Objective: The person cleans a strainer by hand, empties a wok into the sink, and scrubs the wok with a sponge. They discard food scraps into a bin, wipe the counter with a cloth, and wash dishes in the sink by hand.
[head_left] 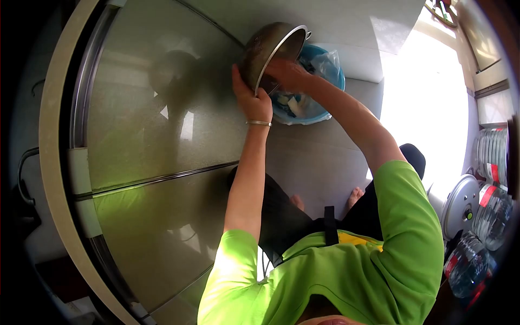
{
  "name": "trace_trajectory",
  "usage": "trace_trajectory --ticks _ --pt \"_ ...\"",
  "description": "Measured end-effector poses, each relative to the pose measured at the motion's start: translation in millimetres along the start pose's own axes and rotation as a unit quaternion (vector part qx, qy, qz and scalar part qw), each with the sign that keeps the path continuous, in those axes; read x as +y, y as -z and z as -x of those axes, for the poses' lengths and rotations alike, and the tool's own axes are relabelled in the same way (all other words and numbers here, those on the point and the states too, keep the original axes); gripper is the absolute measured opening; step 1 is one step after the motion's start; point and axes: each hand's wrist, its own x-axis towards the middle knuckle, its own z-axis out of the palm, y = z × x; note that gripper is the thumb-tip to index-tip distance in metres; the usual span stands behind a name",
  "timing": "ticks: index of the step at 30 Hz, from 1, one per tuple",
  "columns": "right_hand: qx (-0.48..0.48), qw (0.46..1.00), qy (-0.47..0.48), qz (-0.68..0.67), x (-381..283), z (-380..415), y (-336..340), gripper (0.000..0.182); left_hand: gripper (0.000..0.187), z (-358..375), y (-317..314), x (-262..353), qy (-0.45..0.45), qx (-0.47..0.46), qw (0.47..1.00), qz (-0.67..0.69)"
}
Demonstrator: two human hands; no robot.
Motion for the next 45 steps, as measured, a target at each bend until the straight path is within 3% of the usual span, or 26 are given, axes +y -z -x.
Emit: trace_trajectory --ticks 1,3,7,9,10,13,16,18,19,22,25,27,31,33,34,36,37,39,41,42,43,45 --pt "-0.002 1.0 0.002 -0.001 2 6 1 0.03 0.064 -2 1 -2 -0.014 -0.002 1.0 -0.013" --pt "-0.159 0.987 -0.012 -0.01 5 21 11 0.033 0.064 -2 5 -4 -0.027 -0.002 0.999 -0.028" --pt "-0.08 0.995 -0.066 0.008 -5 7 18 0.031 0.063 3 -4 0 -0.016 -0.014 1.0 0.014" --pt "-0.027 0.989 -0.088 -0.12 -26 6 19 0.034 0.063 2 -7 -2 -0.018 -0.01 1.0 0.02" --pt "-0.027 0.989 -0.088 -0.119 -25 18 14 0.034 0.063 0 -9 -6 -0.013 0.016 0.999 0.043" --pt "-0.009 0.997 -0.067 -0.029 -21 48 16 0.039 0.063 -4 -8 -7 -0.013 0.057 0.997 0.048" --pt "-0.069 0.99 -0.123 0.005 -24 47 24 0.039 0.063 -3 -10 -2 -0.005 0.061 0.998 0.019" --pt "0.04 0.996 -0.03 0.08 -35 31 9 0.039 0.064 1 -10 3 0.008 0.057 0.998 0.005" --pt "0.041 0.995 -0.031 0.081 -33 35 3 0.039 0.065 1 -11 6 0.015 0.061 0.998 0.022" --pt "0.062 0.995 -0.072 0.044 -27 52 -2 0.039 0.066 -2 -7 4 0.025 0.073 0.997 0.03" --pt "-0.013 0.986 -0.146 0.082 -28 55 12 0.043 0.067 -2 -4 4 0.044 0.082 0.995 0.029" --pt "0.075 0.988 -0.059 0.118 -37 39 3 0.037 0.067 1 -4 4 0.064 0.08 0.994 0.036" --pt "0.066 0.984 -0.118 0.116 -27 55 2 0.033 0.066 -4 -2 1 0.09 0.117 0.985 0.091" --pt "-0.097 0.962 -0.249 0.048 -27 60 21 0.031 0.066 -4 4 3 0.095 0.123 0.982 0.105" --pt "-0.098 0.963 -0.247 0.051 -32 49 35 0.031 0.066 -6 6 7 0.102 0.125 0.982 0.102" --pt "0.037 0.969 -0.236 0.07 -44 30 53 0.028 0.066 -5 9 7 0.112 0.125 0.981 0.096" --pt "0.035 0.969 -0.234 0.071 -36 35 44 0.028 0.066 -5 8 5 0.117 0.132 0.981 0.085" --pt "-0.102 0.966 -0.227 0.074 -30 46 27 0.027 0.066 2 15 8 0.125 0.129 0.981 0.073" --pt "-0.069 0.965 -0.244 0.071 -18 42 45 0.029 0.065 -3 17 13 0.143 0.114 0.975 0.128" --pt "-0.049 0.957 -0.283 0.038 -31 52 45 0.031 0.065 -4 16 7 0.104 0.133 0.986 0.01" --pt "-0.057 0.955 -0.289 0.032 -34 60 42 0.031 0.065 7 20 5 0.113 0.127 0.986 0.006" --pt "0.136 0.929 -0.285 0.19 -9 59 53 0.029 0.065 1 18 6 0.131 0.135 0.977 0.097"
